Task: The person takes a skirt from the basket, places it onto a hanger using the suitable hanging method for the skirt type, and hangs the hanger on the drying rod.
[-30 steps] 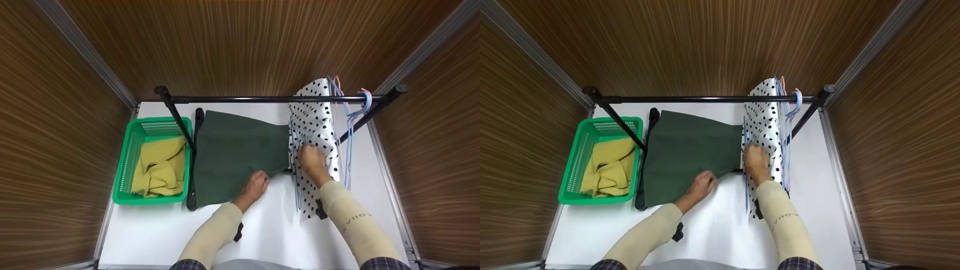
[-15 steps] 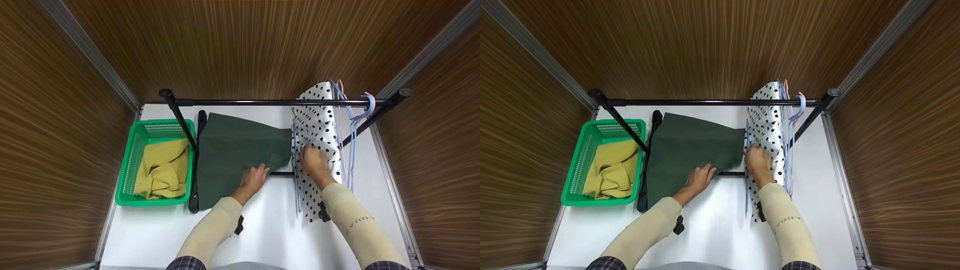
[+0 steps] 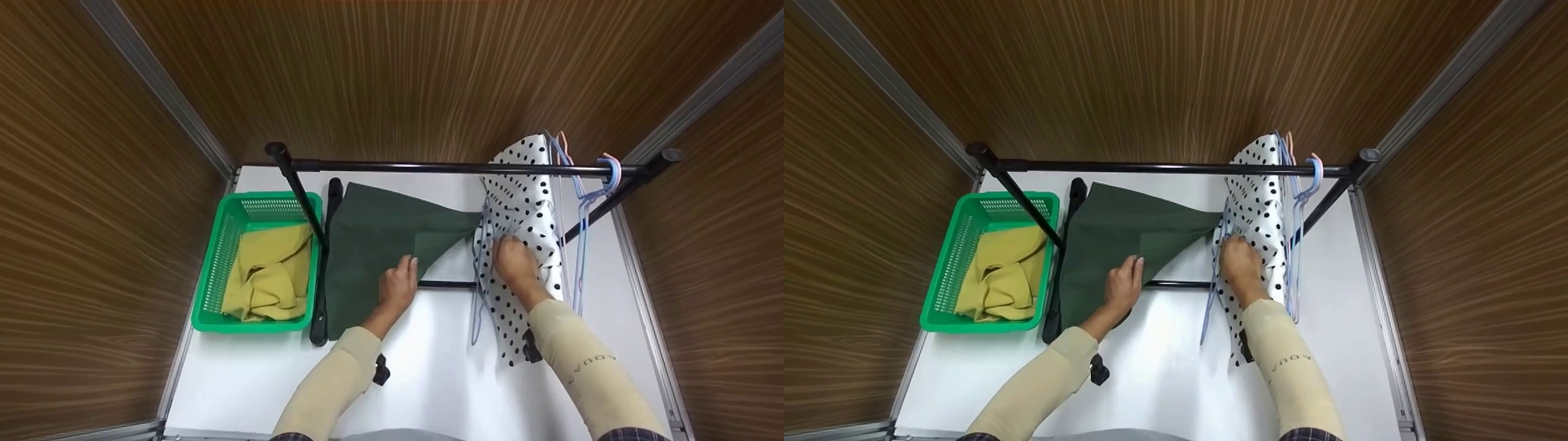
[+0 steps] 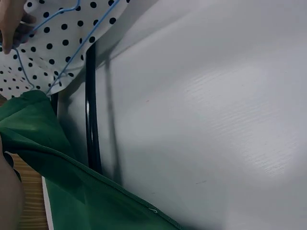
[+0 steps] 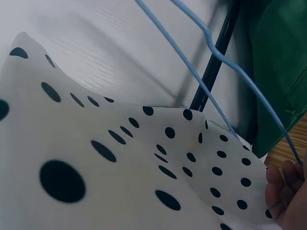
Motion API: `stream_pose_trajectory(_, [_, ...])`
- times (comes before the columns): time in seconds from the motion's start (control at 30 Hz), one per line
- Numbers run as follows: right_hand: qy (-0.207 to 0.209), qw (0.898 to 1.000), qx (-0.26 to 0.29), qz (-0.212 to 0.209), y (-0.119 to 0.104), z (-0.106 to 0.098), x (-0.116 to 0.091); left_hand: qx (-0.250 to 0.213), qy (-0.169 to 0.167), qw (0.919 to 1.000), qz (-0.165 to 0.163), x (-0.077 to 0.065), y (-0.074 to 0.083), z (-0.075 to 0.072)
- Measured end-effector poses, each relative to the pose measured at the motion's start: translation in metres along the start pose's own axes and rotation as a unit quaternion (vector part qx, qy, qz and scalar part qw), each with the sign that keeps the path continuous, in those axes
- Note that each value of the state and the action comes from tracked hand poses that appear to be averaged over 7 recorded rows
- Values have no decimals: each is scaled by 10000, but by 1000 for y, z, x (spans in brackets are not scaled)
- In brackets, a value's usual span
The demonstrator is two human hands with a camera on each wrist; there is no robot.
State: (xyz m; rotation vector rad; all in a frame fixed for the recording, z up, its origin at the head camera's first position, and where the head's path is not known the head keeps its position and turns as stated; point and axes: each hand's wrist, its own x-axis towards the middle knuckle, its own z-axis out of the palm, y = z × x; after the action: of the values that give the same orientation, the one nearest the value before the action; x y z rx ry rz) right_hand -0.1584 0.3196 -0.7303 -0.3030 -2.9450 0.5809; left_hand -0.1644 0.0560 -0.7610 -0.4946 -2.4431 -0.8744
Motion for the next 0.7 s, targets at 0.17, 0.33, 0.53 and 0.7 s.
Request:
stream_pose_trajectory(0.17, [101,9998,139,80,-1,3,1,-421,399,9973,-449,1,-2,-5])
stream_pose_trajectory(0.33, [39,9993,325,178,-6,2,4,-687,461,9938,-744,0,-4,-10])
stream_pose_trajectory(0.53, [-119,9982,537,249,-12,2,8,-947,-36,9938,-580,-7,-5,-15])
stream_pose_trajectory(0.7, [-150,9985,518,80,-16,2,9,-890,-216,9958,40,-12,-6,-14])
